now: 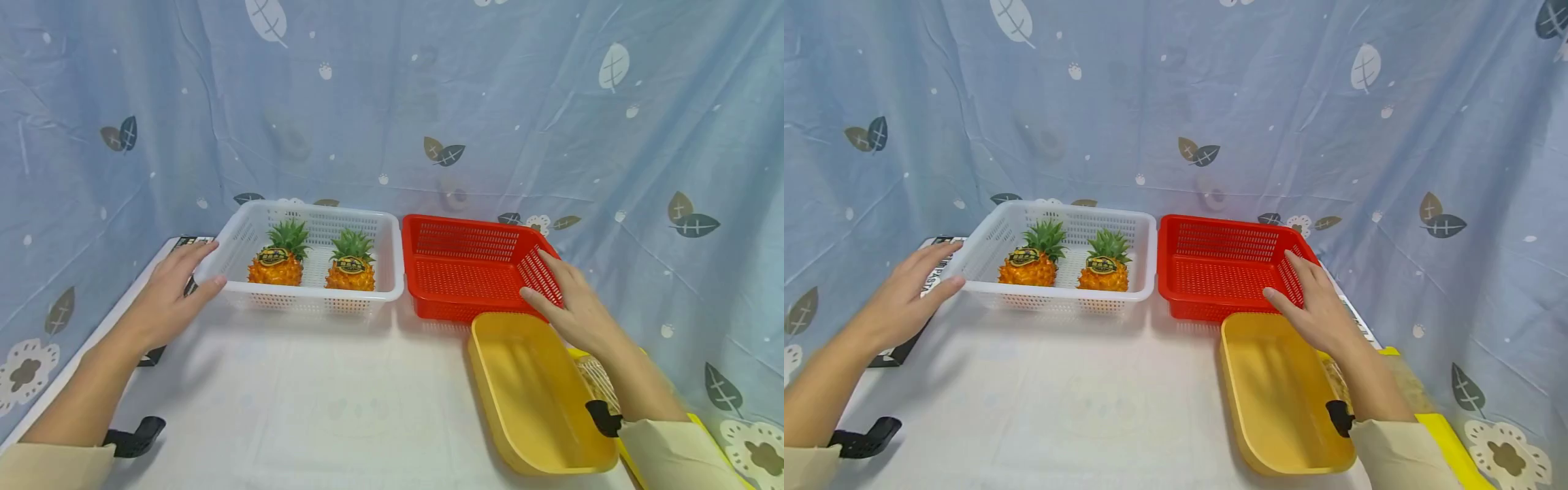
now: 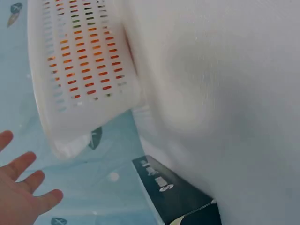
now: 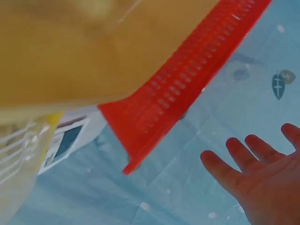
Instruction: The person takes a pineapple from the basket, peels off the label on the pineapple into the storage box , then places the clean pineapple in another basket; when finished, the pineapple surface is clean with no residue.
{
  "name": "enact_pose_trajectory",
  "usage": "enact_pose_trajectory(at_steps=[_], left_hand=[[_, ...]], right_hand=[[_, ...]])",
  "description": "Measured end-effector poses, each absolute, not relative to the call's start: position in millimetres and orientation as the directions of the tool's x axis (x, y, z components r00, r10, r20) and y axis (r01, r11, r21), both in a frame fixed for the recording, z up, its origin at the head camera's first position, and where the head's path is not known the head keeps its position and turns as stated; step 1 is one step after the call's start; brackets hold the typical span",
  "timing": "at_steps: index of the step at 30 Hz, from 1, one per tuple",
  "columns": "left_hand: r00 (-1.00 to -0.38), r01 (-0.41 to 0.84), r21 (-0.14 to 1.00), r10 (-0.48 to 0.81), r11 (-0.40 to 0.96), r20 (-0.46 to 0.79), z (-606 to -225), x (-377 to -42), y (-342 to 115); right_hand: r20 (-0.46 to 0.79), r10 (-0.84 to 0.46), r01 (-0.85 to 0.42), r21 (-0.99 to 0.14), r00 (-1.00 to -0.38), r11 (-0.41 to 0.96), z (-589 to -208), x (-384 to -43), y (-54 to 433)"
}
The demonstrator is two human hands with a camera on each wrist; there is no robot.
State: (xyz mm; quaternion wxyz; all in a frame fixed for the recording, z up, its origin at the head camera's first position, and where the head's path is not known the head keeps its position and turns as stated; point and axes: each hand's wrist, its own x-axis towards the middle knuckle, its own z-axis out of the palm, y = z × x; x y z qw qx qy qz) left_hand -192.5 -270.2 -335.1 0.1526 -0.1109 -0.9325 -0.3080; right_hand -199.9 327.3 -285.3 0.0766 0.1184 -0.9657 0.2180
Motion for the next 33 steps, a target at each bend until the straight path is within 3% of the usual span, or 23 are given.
enact_pose_trajectory(at_steps=[5, 11, 18, 22, 24, 30, 33], left_hand=[[-0.931, 0.282, 0.567, 0.078, 0.774, 0.357, -336, -198, -266], [-0.937, 0.260, 0.681, 0.008, 0.685, 0.350, -335, -202, -263], [-0.947, 0.117, 0.844, -0.197, 0.523, 0.254, -343, -202, -266], [-0.944, 0.045, 0.916, -0.282, 0.398, 0.169, -351, -204, -273], [-0.950, 0.023, 0.964, -0.296, 0.265, 0.104, -356, -206, -277], [-0.978, 0.009, 0.986, -0.205, -0.166, -0.025, -372, -208, -285], [-0.987, 0.001, 0.982, -0.156, -0.187, -0.029, -378, -209, -284]], right_hand=[[0.188, -0.213, -0.277, -0.455, -0.959, 0.846, -279, -207, 320], [0.202, -0.232, -0.303, -0.490, -0.952, 0.817, -265, -216, 305], [0.173, -0.236, -0.292, -0.560, -0.956, 0.775, -264, -225, 282], [0.174, -0.257, -0.311, -0.573, -0.950, 0.758, -263, -227, 274], [0.164, -0.265, -0.311, -0.573, -0.950, 0.758, -260, -228, 272], [0.068, -0.292, -0.278, -0.566, -0.954, 0.776, -257, -231, 263], [0.045, -0.302, -0.274, -0.560, -0.952, 0.782, -256, -232, 258]])
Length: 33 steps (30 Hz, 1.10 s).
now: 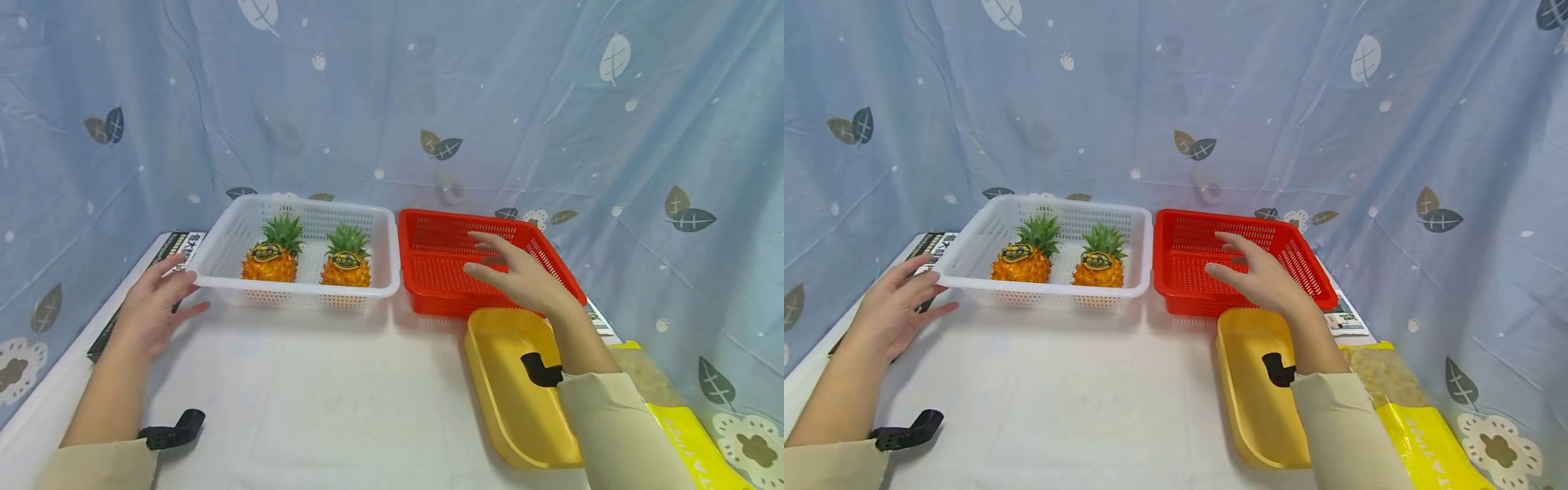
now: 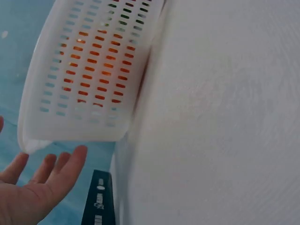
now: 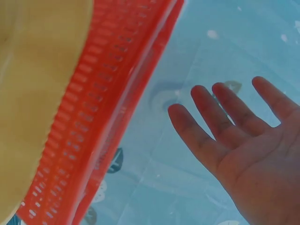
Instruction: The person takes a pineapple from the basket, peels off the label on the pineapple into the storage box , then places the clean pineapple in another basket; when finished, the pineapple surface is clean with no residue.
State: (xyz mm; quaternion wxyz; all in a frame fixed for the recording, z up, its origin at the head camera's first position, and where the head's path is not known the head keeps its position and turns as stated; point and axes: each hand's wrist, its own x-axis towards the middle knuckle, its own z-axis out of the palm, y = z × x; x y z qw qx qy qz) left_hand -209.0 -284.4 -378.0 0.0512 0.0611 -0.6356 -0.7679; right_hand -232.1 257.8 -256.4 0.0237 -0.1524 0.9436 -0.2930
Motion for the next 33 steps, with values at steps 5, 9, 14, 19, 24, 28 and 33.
enact_pose_trajectory(at_steps=[5, 9, 14, 19, 24, 28, 33], left_hand=[[-0.980, -0.016, 0.984, -0.194, -0.177, -0.050, -382, -213, -277], [-0.956, -0.051, 0.984, -0.275, -0.172, -0.098, -383, -214, -273], [-0.953, -0.009, 0.966, -0.291, -0.260, -0.087, -387, -214, -271], [-0.954, -0.006, 0.956, -0.286, -0.293, -0.093, -390, -213, -269], [-0.952, -0.009, 0.955, -0.289, -0.295, -0.098, -393, -211, -269], [-0.956, 0.003, 0.952, -0.279, -0.306, -0.087, -392, -210, -270], [-0.961, 0.011, 0.951, -0.265, -0.309, -0.075, -392, -212, -271]], right_hand=[[0.041, -0.318, -0.286, -0.560, -0.947, 0.778, -253, -234, 246], [0.035, -0.336, -0.294, -0.577, -0.941, 0.762, -250, -236, 236], [0.028, -0.363, -0.310, -0.586, -0.931, 0.749, -248, -242, 226], [0.034, -0.389, -0.336, -0.574, -0.921, 0.746, -244, -250, 213], [0.013, -0.425, -0.357, -0.568, -0.905, 0.742, -238, -259, 196], [-0.021, -0.451, -0.359, -0.572, -0.892, 0.737, -234, -266, 186], [-0.063, -0.468, -0.341, -0.600, -0.882, 0.723, -233, -272, 174]])
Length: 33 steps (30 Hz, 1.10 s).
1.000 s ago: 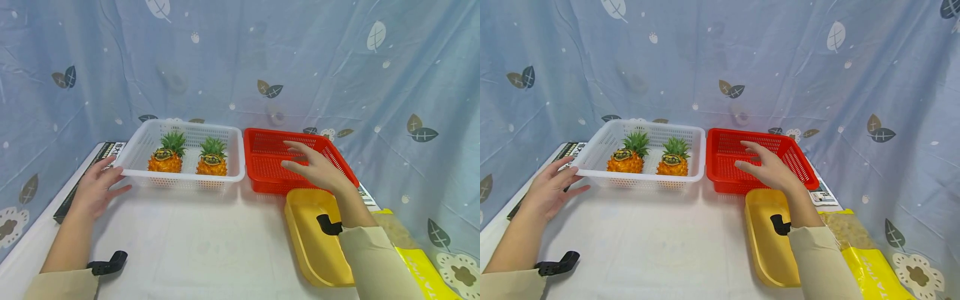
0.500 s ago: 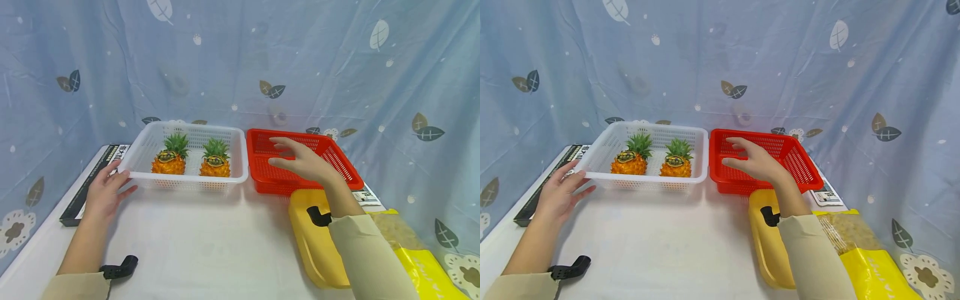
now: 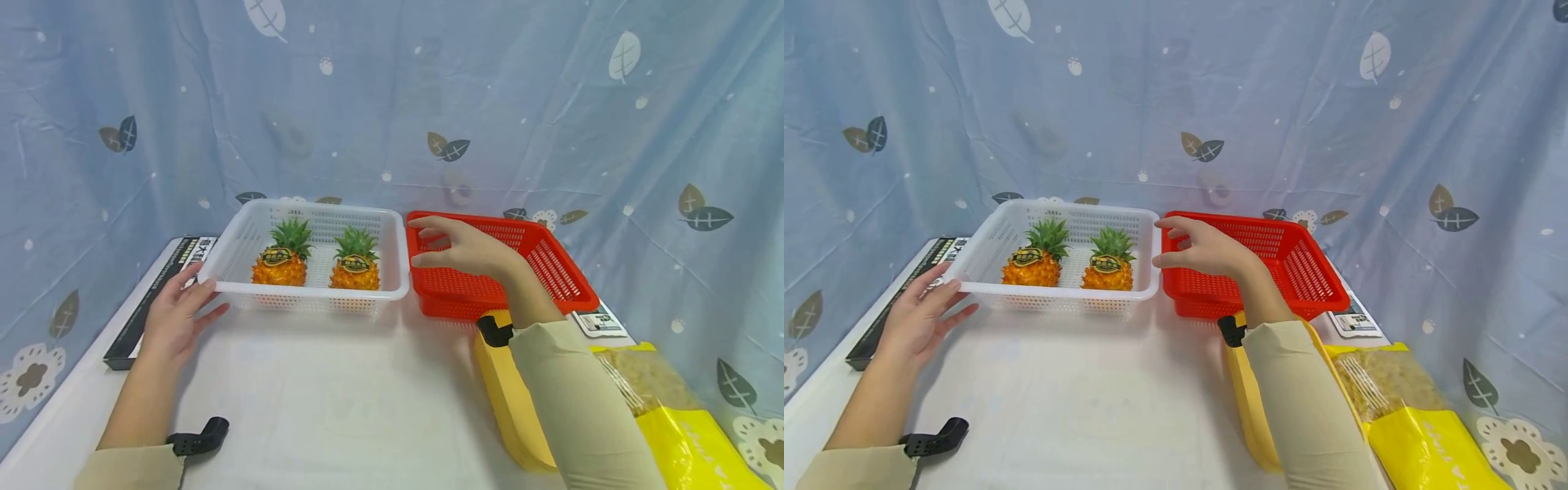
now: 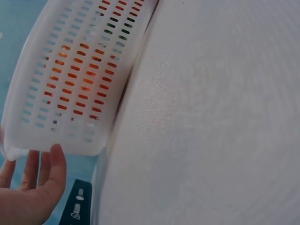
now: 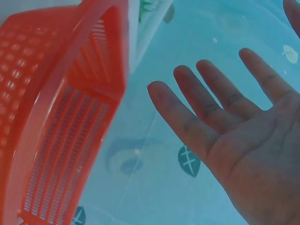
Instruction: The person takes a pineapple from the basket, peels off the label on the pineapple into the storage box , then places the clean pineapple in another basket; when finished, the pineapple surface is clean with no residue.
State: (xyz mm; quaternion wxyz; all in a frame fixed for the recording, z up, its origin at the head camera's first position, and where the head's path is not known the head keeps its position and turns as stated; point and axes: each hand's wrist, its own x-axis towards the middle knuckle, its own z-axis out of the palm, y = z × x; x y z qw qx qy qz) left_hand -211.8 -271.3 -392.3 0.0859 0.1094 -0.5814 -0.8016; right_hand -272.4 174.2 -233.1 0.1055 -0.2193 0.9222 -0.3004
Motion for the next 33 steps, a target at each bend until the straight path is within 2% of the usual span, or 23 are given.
enact_pose_trajectory(at_steps=[17, 25, 33], left_hand=[[-0.968, 0.009, 0.947, -0.241, -0.320, -0.072, -397, -206, -270], [-0.971, 0.006, 0.956, -0.229, -0.295, -0.065, -394, -209, -273], [-0.980, 0.005, 0.969, -0.195, -0.248, -0.045, -393, -209, -278]], right_hand=[[-0.156, -0.517, -0.303, -0.656, -0.842, 0.691, -249, -301, 138], [-0.200, -0.539, -0.292, -0.663, -0.818, 0.689, -252, -312, 118], [-0.275, -0.559, -0.226, -0.711, -0.782, 0.666, -253, -328, 95]])
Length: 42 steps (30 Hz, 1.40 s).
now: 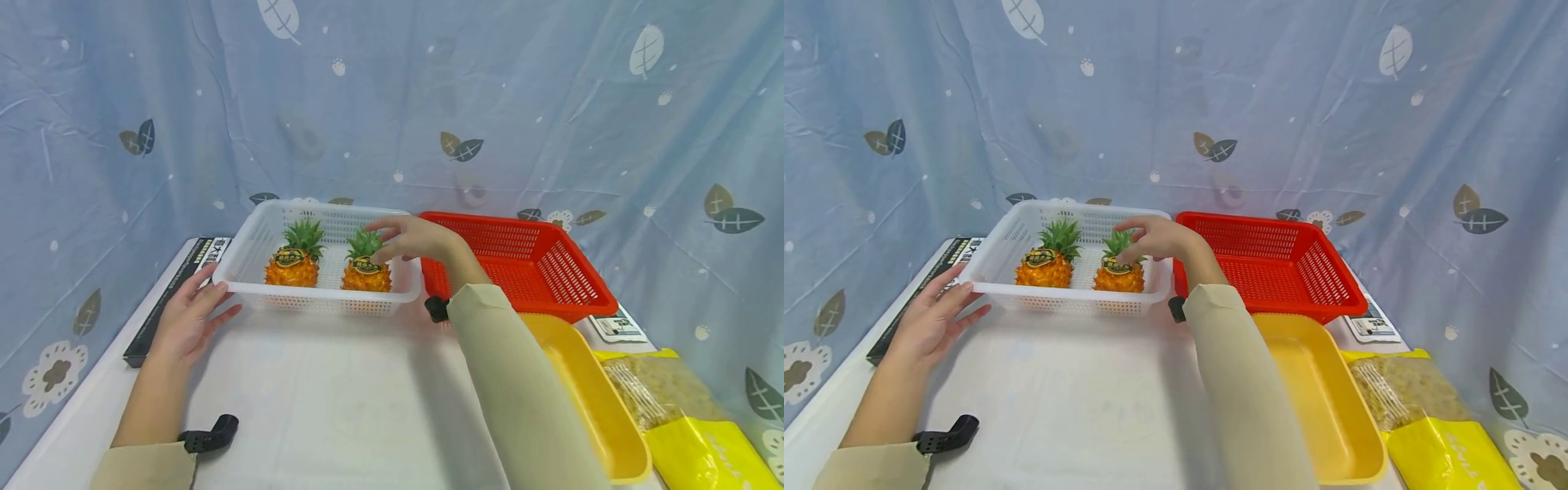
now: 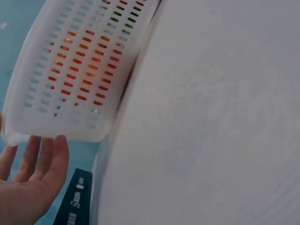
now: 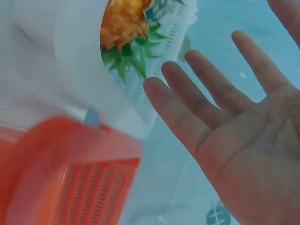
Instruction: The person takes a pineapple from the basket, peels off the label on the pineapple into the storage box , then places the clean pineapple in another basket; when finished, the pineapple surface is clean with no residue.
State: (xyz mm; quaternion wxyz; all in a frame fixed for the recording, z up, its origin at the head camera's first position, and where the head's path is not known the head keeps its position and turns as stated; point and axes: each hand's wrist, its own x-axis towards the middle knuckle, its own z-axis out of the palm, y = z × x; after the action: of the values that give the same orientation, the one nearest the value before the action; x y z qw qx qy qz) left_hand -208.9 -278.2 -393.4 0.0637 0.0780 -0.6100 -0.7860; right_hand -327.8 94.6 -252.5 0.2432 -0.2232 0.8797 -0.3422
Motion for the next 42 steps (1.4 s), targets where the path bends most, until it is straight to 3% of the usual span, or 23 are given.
enact_pose_trajectory(at_steps=[11, 23, 33, 42], left_hand=[[-0.988, 0.010, 0.970, -0.152, -0.241, -0.027, -393, -208, -287], [-0.985, -0.004, 0.974, -0.170, -0.226, -0.044, -390, -208, -285], [-0.982, -0.016, 0.981, -0.183, -0.195, -0.053, -391, -210, -283], [-0.982, 0.000, 0.971, -0.181, -0.237, -0.044, -393, -211, -285]], right_hand=[[-0.371, -0.557, -0.135, -0.732, -0.743, 0.667, -274, -343, 78], [-0.540, -0.527, -0.099, -0.631, -0.657, 0.769, -268, -358, 67], [-0.618, -0.467, -0.025, -0.586, -0.632, 0.810, -270, -361, 60], [-0.631, -0.434, -0.061, -0.523, -0.643, 0.850, -272, -362, 56]])
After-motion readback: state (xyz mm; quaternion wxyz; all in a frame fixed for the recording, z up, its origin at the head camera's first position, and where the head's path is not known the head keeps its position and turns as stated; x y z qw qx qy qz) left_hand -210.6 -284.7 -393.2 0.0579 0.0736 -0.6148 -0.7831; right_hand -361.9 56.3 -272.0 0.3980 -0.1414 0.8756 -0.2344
